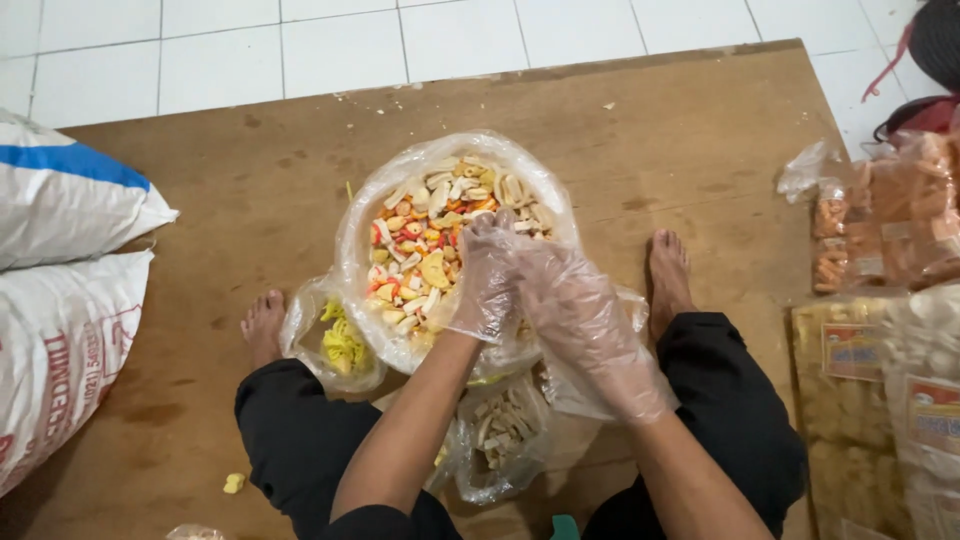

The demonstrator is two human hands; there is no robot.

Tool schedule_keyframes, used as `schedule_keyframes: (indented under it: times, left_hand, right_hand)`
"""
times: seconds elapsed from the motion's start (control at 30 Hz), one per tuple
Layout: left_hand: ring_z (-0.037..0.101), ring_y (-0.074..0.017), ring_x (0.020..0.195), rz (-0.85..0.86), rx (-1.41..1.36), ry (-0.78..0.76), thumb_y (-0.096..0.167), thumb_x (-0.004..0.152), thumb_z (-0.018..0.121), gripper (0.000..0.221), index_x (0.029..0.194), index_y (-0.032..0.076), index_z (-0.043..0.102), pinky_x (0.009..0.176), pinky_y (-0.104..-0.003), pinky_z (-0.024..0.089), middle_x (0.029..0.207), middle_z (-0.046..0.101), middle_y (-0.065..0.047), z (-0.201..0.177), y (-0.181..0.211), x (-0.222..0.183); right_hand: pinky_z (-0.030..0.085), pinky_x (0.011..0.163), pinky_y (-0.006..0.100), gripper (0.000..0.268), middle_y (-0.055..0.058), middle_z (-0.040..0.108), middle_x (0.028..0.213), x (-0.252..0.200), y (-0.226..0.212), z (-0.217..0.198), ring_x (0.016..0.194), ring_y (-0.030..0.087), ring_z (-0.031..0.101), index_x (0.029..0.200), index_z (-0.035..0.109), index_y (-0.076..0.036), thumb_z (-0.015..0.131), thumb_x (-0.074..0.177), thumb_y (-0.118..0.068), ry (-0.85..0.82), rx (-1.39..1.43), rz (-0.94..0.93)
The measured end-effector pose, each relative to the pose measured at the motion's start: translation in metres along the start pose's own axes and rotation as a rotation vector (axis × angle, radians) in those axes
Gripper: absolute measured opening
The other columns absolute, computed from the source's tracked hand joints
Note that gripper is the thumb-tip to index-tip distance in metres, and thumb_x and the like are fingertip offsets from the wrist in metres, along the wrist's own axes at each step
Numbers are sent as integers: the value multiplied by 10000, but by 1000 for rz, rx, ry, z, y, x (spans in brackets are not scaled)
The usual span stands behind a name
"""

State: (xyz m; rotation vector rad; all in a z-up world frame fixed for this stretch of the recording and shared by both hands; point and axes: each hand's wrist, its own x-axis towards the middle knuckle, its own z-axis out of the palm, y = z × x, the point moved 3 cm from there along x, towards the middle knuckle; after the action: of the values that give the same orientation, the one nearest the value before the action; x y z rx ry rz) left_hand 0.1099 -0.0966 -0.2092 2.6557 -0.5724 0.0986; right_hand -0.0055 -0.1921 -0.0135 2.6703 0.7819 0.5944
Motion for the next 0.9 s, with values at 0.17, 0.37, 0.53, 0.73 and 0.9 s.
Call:
schedule_keyframes:
  times: [0.17, 0.37, 0.53, 0.73, 0.9]
  left_hand:
    - [441, -296, 1210, -208, 317, -345, 655, 845, 571, 456, 972, 259, 757, 926, -490, 409, 1243, 490, -10, -163, 63, -2]
    - [452, -274, 1235, -161, 330, -253, 583, 865, 613, 374, 1028, 269, 733, 972, -464, 408, 1273, 524, -3, -188, 56, -31]
    - [491, -236, 1139, -13, 336, -50, 518, 897, 519, 332, 857, 246, 705, 890, -426, 441, 1123, 580, 16, -208, 51, -63]
    - [623, -228, 917, -30, 193, -22, 422, 941, 537, 221, 914, 214, 605, 726, -376, 516, 893, 577, 6, -197, 38, -78]
    - [651, -292, 930, 132, -11, -19, 396, 909, 621, 245, 970, 159, 611, 773, -417, 548, 889, 609, -60, -214, 30, -86]
  right_hand:
    - [512, 999, 279, 270, 35, 732, 1023, 5, 13, 25, 1067, 176, 683, 1088, 705, -131, 715, 827, -62, 136, 860, 476]
    - [552, 973, 431, 484, 122, 720, 1162, 10, 21, 20, 1162, 342, 668, 1305, 702, -208, 759, 837, -315, -112, 925, 667]
    - [549, 974, 446, 533, -98, 651, 1350, 18, 1, 34, 1292, 152, 588, 1417, 561, -467, 589, 905, -614, -560, 829, 819]
    - [577, 903, 408, 393, 59, 751, 1070, 32, -9, -34, 1045, 233, 713, 1262, 715, -280, 707, 882, -380, -380, 1211, 853]
    - [626, 761, 312, 329, 83, 724, 857, 42, -17, -39, 764, 147, 703, 1246, 735, -102, 662, 940, -199, -276, 1742, 900]
